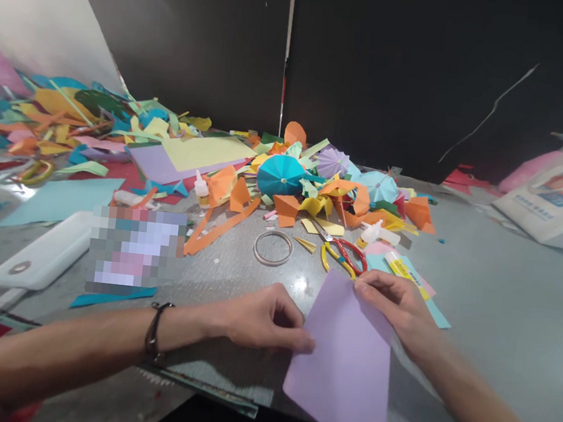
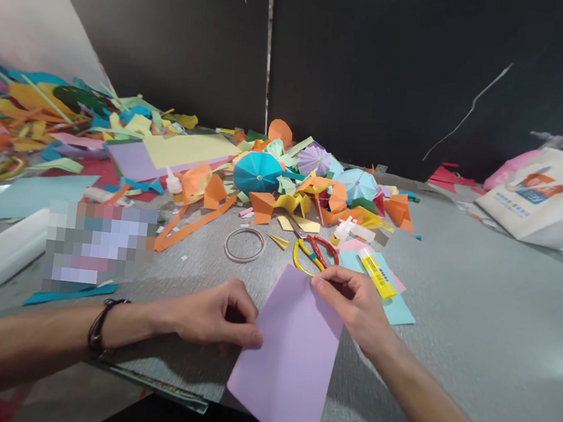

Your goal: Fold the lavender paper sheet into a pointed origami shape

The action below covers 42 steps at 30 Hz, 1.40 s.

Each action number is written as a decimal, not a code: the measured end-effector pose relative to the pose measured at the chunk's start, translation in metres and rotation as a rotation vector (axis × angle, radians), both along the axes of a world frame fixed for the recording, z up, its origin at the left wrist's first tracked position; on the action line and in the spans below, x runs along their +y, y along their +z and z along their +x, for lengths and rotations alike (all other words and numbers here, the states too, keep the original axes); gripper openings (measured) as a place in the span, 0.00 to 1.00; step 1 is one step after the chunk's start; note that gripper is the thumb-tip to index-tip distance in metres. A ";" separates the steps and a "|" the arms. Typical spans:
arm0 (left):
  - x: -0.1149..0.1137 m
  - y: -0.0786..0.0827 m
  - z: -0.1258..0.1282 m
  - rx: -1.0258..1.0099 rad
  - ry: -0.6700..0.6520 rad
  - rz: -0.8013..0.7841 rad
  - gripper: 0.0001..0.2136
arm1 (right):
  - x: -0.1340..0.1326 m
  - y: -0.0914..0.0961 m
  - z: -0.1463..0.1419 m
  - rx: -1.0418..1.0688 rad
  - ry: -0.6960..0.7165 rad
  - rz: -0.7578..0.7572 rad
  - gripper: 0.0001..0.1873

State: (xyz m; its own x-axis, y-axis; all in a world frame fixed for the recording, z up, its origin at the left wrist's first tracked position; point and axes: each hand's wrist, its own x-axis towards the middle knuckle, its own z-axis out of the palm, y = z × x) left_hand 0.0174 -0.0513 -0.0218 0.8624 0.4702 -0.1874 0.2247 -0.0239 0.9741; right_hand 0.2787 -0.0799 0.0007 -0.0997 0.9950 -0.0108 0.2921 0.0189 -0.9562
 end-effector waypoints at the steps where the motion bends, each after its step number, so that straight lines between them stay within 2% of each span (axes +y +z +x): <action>1: 0.000 0.000 0.000 -0.009 0.002 0.004 0.21 | 0.000 0.000 0.000 -0.005 -0.012 0.015 0.23; 25: 0.000 0.000 -0.001 -0.060 -0.024 0.029 0.21 | 0.006 -0.005 0.009 0.063 -0.079 0.029 0.23; 32: 0.000 -0.004 -0.001 -0.067 -0.014 0.035 0.19 | 0.008 -0.001 0.009 0.131 -0.134 0.015 0.22; 37: 0.003 -0.009 -0.002 -0.100 0.010 0.050 0.22 | 0.009 0.001 0.010 0.152 -0.167 0.013 0.22; 42: 0.003 -0.005 -0.001 -0.124 0.028 0.035 0.23 | 0.011 0.002 0.013 0.142 -0.221 -0.021 0.24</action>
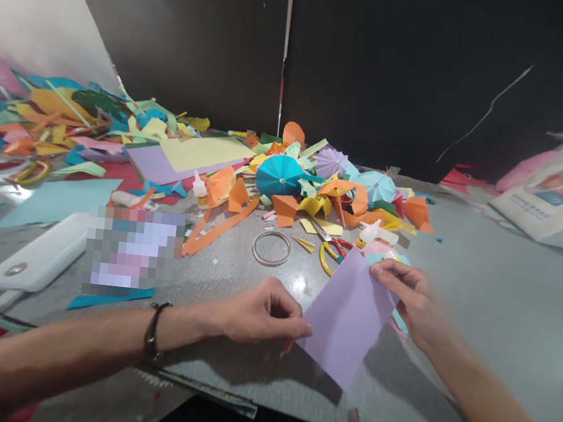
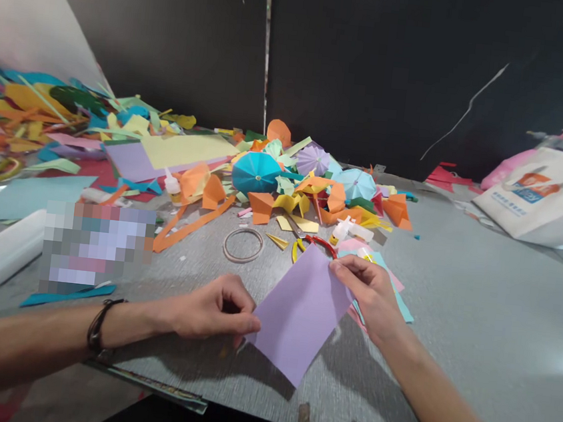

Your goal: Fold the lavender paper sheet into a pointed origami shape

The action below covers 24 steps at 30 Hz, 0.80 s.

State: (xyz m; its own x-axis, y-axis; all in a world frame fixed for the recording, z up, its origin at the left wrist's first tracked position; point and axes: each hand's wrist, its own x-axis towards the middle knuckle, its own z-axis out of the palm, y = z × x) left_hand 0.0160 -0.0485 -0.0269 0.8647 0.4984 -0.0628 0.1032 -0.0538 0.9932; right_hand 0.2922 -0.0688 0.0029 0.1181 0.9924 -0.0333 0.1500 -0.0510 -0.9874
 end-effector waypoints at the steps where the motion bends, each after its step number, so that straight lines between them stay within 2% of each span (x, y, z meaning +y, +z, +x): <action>1: 0.000 0.001 0.000 -0.018 0.002 0.006 0.23 | 0.000 0.000 0.000 0.003 0.002 0.004 0.24; 4: -0.002 0.001 0.002 -0.071 0.064 0.013 0.24 | 0.001 0.000 0.002 0.025 0.021 0.025 0.22; 10: 0.002 -0.004 0.004 -0.145 0.536 -0.044 0.23 | 0.005 -0.007 0.009 0.128 0.129 -0.125 0.18; 13: 0.007 -0.002 0.006 -0.184 0.660 -0.049 0.21 | 0.007 -0.008 0.014 0.078 0.276 -0.143 0.19; 16: 0.008 -0.001 0.006 -0.182 0.653 -0.085 0.20 | 0.006 -0.005 0.018 -0.044 0.479 -0.120 0.19; 20: 0.005 -0.001 0.006 -0.147 0.493 -0.105 0.18 | 0.005 -0.001 0.017 -0.123 0.446 0.027 0.17; 24: 0.003 -0.004 0.006 -0.099 0.389 -0.036 0.18 | 0.000 -0.002 0.005 -0.272 0.515 0.023 0.14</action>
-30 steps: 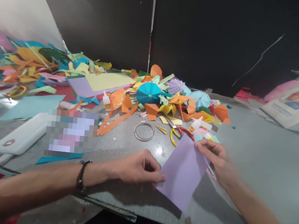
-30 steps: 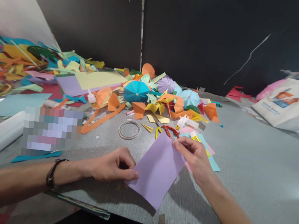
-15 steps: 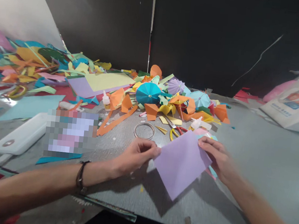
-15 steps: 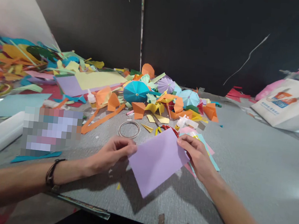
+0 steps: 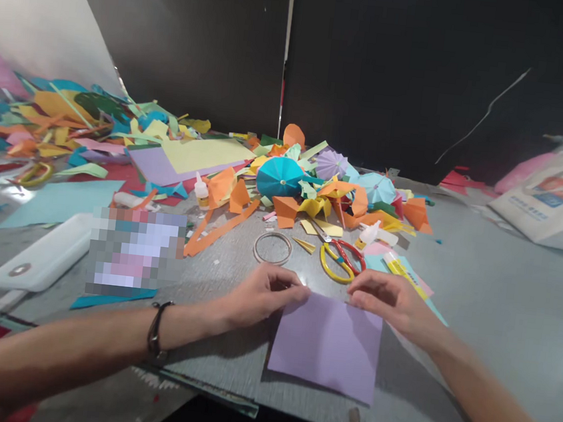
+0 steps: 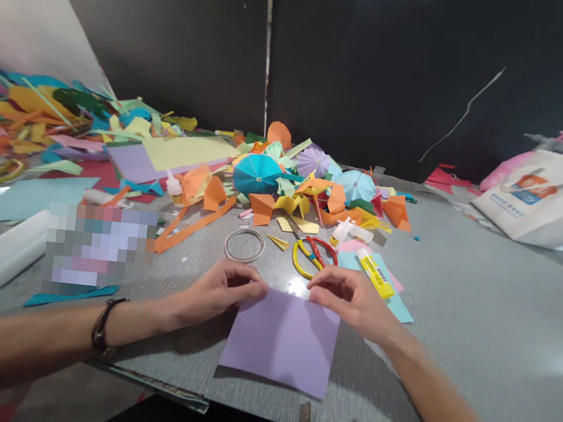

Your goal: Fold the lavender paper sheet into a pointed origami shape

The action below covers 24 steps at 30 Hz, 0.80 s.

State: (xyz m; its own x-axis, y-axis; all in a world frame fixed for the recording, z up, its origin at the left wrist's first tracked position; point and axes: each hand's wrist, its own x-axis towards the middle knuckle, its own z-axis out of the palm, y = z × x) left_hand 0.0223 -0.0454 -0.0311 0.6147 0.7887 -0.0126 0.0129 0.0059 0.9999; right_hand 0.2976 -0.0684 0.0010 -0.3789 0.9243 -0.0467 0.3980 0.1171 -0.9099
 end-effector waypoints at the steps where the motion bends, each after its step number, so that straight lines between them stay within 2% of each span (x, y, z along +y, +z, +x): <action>1: 0.000 -0.001 0.000 0.012 -0.014 0.003 0.18 | -0.002 -0.001 -0.005 -0.057 0.010 0.024 0.13; 3: -0.001 -0.003 0.001 0.044 -0.029 0.018 0.17 | -0.008 -0.005 -0.015 -0.155 0.004 0.130 0.11; 5: -0.003 -0.003 0.002 0.096 -0.017 0.103 0.16 | -0.014 -0.010 -0.024 -0.220 -0.028 0.335 0.11; 8: -0.007 -0.004 0.003 0.184 0.027 0.390 0.15 | -0.019 -0.018 -0.032 -0.255 -0.012 0.664 0.07; 10: -0.009 -0.004 0.003 0.198 0.042 0.590 0.14 | -0.021 -0.023 -0.033 -0.272 0.034 0.783 0.05; 12: -0.010 -0.006 0.004 0.188 0.030 0.718 0.14 | -0.022 -0.026 -0.032 -0.299 0.075 0.833 0.05; 14: -0.010 -0.007 0.003 0.175 0.012 0.782 0.14 | -0.023 -0.028 -0.032 -0.325 0.108 0.861 0.05; 21: -0.014 -0.011 0.005 0.159 0.001 0.846 0.06 | -0.031 -0.031 -0.044 -0.495 0.134 0.988 0.07; 24: -0.014 -0.012 0.005 0.175 0.005 0.866 0.04 | -0.034 -0.033 -0.050 -0.497 0.120 0.980 0.08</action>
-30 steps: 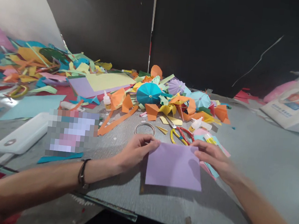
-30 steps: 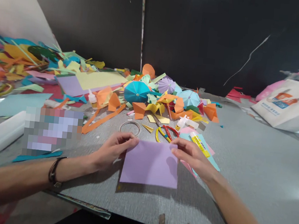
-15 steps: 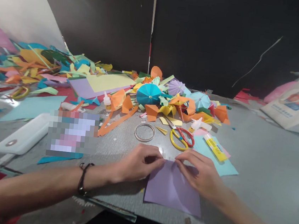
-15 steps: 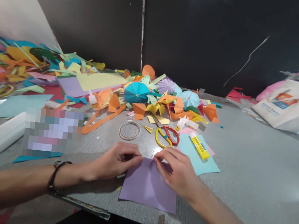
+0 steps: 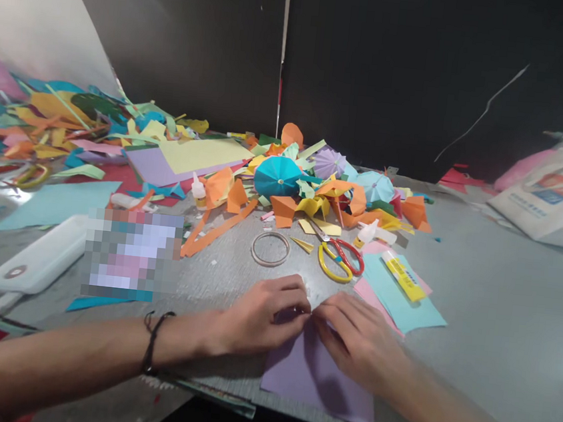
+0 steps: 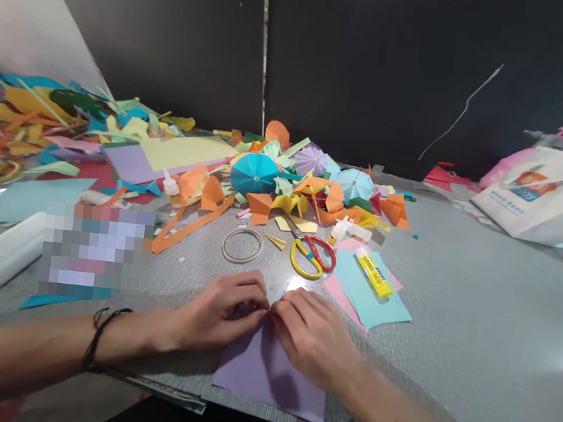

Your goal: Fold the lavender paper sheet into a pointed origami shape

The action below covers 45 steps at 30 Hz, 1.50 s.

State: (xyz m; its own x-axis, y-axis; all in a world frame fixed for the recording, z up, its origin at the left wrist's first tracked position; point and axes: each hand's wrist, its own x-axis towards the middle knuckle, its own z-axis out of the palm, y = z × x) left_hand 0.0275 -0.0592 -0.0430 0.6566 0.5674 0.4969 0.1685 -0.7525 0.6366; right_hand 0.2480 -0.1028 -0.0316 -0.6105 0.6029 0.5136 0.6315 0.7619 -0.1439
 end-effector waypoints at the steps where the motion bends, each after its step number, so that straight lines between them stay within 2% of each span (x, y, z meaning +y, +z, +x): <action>1: 0.000 0.000 0.000 0.007 -0.002 0.004 0.04 | -0.001 0.000 -0.001 0.022 -0.014 -0.032 0.08; 5: 0.000 0.003 -0.001 0.031 -0.056 0.004 0.05 | -0.001 0.006 -0.003 0.169 -0.086 -0.333 0.04; 8: -0.001 0.005 -0.001 0.046 -0.092 -0.015 0.06 | 0.000 0.015 -0.004 0.202 -0.133 -0.555 0.05; 11: -0.003 0.006 0.001 0.051 -0.093 -0.046 0.04 | 0.001 0.023 -0.006 0.195 -0.164 -0.651 0.06; 16: -0.004 0.007 0.004 0.061 -0.085 -0.099 0.04 | 0.003 0.027 -0.005 0.238 -0.136 -0.809 0.04; 25: -0.002 0.010 0.006 0.039 -0.056 -0.183 0.04 | 0.007 0.025 0.003 0.290 -0.129 -0.909 0.03; 38: 0.006 0.019 0.003 -0.011 0.018 -0.315 0.04 | 0.019 0.029 0.024 0.287 -0.152 -0.918 0.04; 41: 0.009 0.021 0.001 -0.026 0.041 -0.346 0.04 | 0.023 0.032 0.032 0.294 -0.164 -0.903 0.04; 45: 0.019 0.027 -0.005 -0.057 0.098 -0.383 0.05 | 0.034 0.033 0.053 0.307 -0.202 -0.989 0.03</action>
State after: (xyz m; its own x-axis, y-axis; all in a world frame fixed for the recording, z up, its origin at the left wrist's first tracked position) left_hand 0.0222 -0.0405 -0.0161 0.5677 0.7773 0.2713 0.1835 -0.4407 0.8787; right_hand 0.3015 -0.0691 0.0010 -0.3794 0.9135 -0.1471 0.5645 0.1026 -0.8190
